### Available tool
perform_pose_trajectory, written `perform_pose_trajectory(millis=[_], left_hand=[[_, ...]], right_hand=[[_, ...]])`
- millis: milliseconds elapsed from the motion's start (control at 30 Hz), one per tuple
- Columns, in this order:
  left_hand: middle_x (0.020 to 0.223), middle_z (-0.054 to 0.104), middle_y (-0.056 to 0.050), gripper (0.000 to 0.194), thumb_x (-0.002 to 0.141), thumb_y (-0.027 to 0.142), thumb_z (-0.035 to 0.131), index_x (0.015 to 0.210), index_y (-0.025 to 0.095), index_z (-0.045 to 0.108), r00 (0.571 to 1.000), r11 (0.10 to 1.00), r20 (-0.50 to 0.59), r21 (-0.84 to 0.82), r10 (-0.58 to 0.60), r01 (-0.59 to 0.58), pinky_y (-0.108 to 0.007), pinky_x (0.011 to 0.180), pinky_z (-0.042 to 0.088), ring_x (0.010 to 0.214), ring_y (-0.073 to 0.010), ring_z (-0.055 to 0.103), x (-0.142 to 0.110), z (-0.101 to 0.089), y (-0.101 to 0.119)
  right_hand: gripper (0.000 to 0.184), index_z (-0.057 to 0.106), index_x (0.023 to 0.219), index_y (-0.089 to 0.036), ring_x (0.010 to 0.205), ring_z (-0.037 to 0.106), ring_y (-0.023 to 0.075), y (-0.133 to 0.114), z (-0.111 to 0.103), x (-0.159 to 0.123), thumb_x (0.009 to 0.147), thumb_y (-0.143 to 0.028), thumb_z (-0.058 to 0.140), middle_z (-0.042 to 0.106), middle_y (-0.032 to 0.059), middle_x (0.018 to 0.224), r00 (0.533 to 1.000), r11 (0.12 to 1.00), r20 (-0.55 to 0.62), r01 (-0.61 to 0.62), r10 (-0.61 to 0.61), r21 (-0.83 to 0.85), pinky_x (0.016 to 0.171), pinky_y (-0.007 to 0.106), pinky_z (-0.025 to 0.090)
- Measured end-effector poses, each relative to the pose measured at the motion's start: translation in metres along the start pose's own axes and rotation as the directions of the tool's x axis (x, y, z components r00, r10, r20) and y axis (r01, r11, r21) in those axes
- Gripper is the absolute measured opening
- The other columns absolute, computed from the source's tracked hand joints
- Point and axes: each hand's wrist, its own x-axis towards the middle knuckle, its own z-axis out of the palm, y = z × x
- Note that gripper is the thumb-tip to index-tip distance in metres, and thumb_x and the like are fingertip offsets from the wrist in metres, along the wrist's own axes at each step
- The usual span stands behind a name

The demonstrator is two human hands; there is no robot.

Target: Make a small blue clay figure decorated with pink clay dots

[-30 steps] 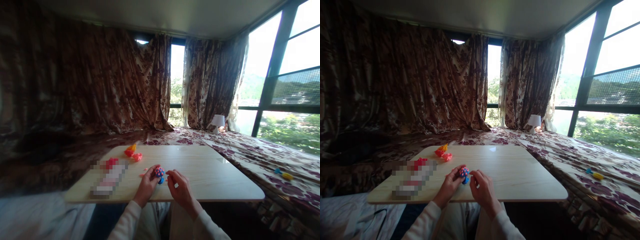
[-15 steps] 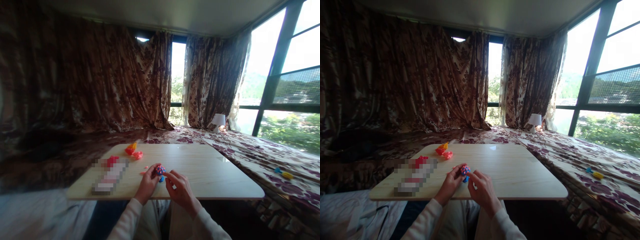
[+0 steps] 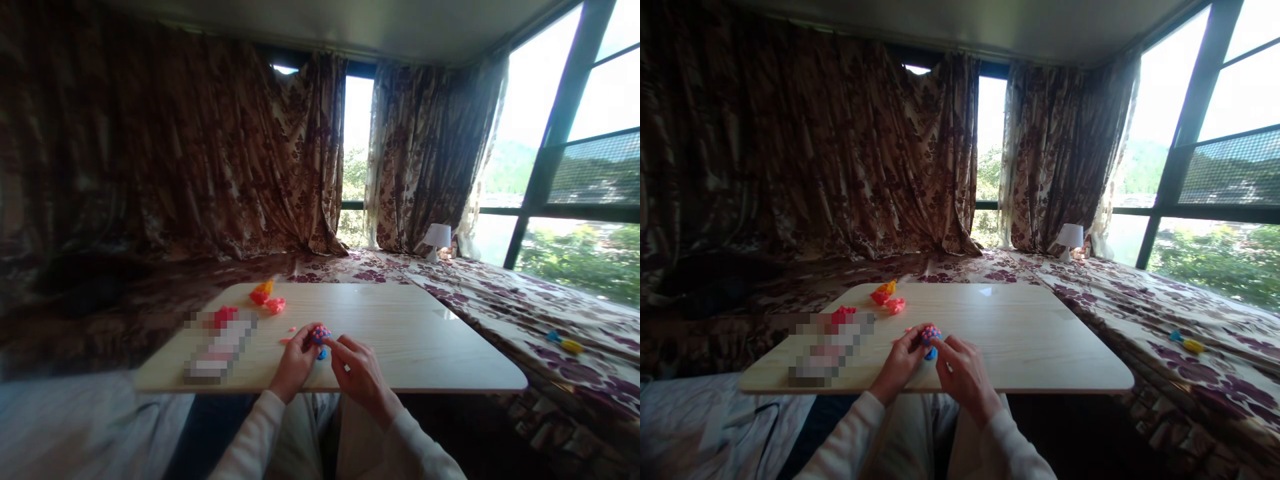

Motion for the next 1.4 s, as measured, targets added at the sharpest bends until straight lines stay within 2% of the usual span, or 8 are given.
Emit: perform_pose_trajectory(millis=[200, 400, 600, 967, 1100, 1167, 1267, 1400], left_hand=[[0.1, 0.068, -0.009, 0.044, 0.064, 0.029, 0.068, 0.105, 0.014, 0.059, 0.999, 0.999, -0.01, -0.033, -0.04, 0.04, -0.032, 0.086, 0.047, 0.097, -0.022, 0.061, -0.002, 0.002, 0.007], [0.099, 0.067, -0.007, 0.05, 0.063, 0.029, 0.067, 0.11, 0.015, 0.057, 0.997, 0.997, -0.05, -0.059, -0.052, 0.049, -0.03, 0.083, 0.046, 0.095, -0.0203, 0.061, -0.004, 0.003, 0.013], [0.098, 0.067, -0.006, 0.048, 0.064, 0.029, 0.067, 0.109, 0.015, 0.059, 0.998, 0.997, -0.032, -0.068, -0.046, 0.044, -0.03, 0.083, 0.045, 0.093, -0.0198, 0.06, -0.007, 0.002, 0.016], [0.106, 0.065, -0.007, 0.046, 0.066, 0.03, 0.066, 0.11, 0.017, 0.06, 1.0, 1.0, 0.007, -0.027, -0.009, 0.009, -0.033, 0.091, 0.045, 0.103, -0.0219, 0.058, -0.006, 0.001, 0.012], [0.104, 0.066, -0.007, 0.049, 0.064, 0.029, 0.068, 0.111, 0.017, 0.059, 1.0, 0.999, 0.012, -0.038, -0.029, 0.029, -0.032, 0.086, 0.047, 0.098, -0.0212, 0.06, -0.004, 0.0, 0.01], [0.101, 0.066, -0.007, 0.048, 0.063, 0.028, 0.069, 0.109, 0.016, 0.06, 0.999, 0.999, -0.018, -0.023, -0.034, 0.034, -0.031, 0.082, 0.049, 0.093, -0.0209, 0.061, 0.0, -0.003, 0.009], [0.096, 0.067, -0.006, 0.042, 0.06, 0.023, 0.068, 0.101, 0.015, 0.062, 0.996, 0.998, -0.093, 0.064, -0.002, 0.008, -0.031, 0.081, 0.049, 0.088, -0.0205, 0.062, 0.008, -0.009, 0.006], [0.095, 0.067, -0.007, 0.038, 0.06, 0.018, 0.065, 0.097, 0.014, 0.062, 0.997, 0.984, -0.064, 0.174, 0.049, -0.038, -0.033, 0.089, 0.045, 0.091, -0.0207, 0.062, 0.013, -0.012, 0.001]], right_hand=[[0.038, 0.06, 0.115, -0.023, 0.059, 0.05, 0.0109, 0.0, 0.0, -0.001, 0.083, -0.011, 0.043, 0.056, 0.0012, 0.071, 1.0, 1.0, -0.003, -0.007, 0.007, 0.005, 0.056, 0.021, 0.039], [0.031, 0.061, 0.107, -0.019, 0.062, 0.053, 0.0115, 0.0, 0.0, -0.001, 0.083, -0.012, 0.043, 0.057, 0.0018, 0.071, 0.988, 0.993, -0.134, -0.064, 0.076, 0.096, 0.06, 0.022, 0.042], [0.029, 0.063, 0.1, -0.021, 0.059, 0.05, 0.0106, -0.001, 0.001, 0.0, 0.082, -0.011, 0.042, 0.055, 0.0011, 0.071, 0.998, 0.997, -0.04, -0.038, 0.041, 0.066, 0.057, 0.021, 0.039], [0.036, 0.061, 0.109, -0.023, 0.058, 0.049, 0.0108, -0.004, -0.002, 0.001, 0.081, -0.009, 0.043, 0.053, -0.0001, 0.068, 1.0, 1.0, -0.021, -0.019, 0.02, 0.024, 0.056, 0.021, 0.038], [0.035, 0.06, 0.109, -0.022, 0.059, 0.049, 0.0111, -0.002, 0.001, 0.0, 0.082, -0.01, 0.043, 0.054, 0.0002, 0.069, 1.0, 0.998, -0.017, -0.022, 0.023, 0.066, 0.056, 0.022, 0.038], [0.031, 0.059, 0.109, -0.02, 0.058, 0.05, 0.0108, 0.005, 0.005, -0.001, 0.084, -0.012, 0.042, 0.055, 0.001, 0.071, 0.988, 0.988, -0.125, -0.073, 0.091, 0.135, 0.056, 0.022, 0.04], [0.024, 0.06, 0.102, -0.017, 0.059, 0.052, 0.0112, 0.021, 0.013, -0.001, 0.087, -0.017, 0.041, 0.06, 0.0036, 0.077, 0.917, 0.948, -0.288, -0.211, 0.276, 0.237, 0.057, 0.022, 0.044], [0.019, 0.066, 0.083, -0.017, 0.061, 0.058, 0.0144, 0.037, 0.022, -0.001, 0.082, -0.016, 0.047, 0.063, 0.0046, 0.074, 0.907, 0.921, -0.195, -0.339, 0.374, 0.19, 0.059, 0.025, 0.046]])
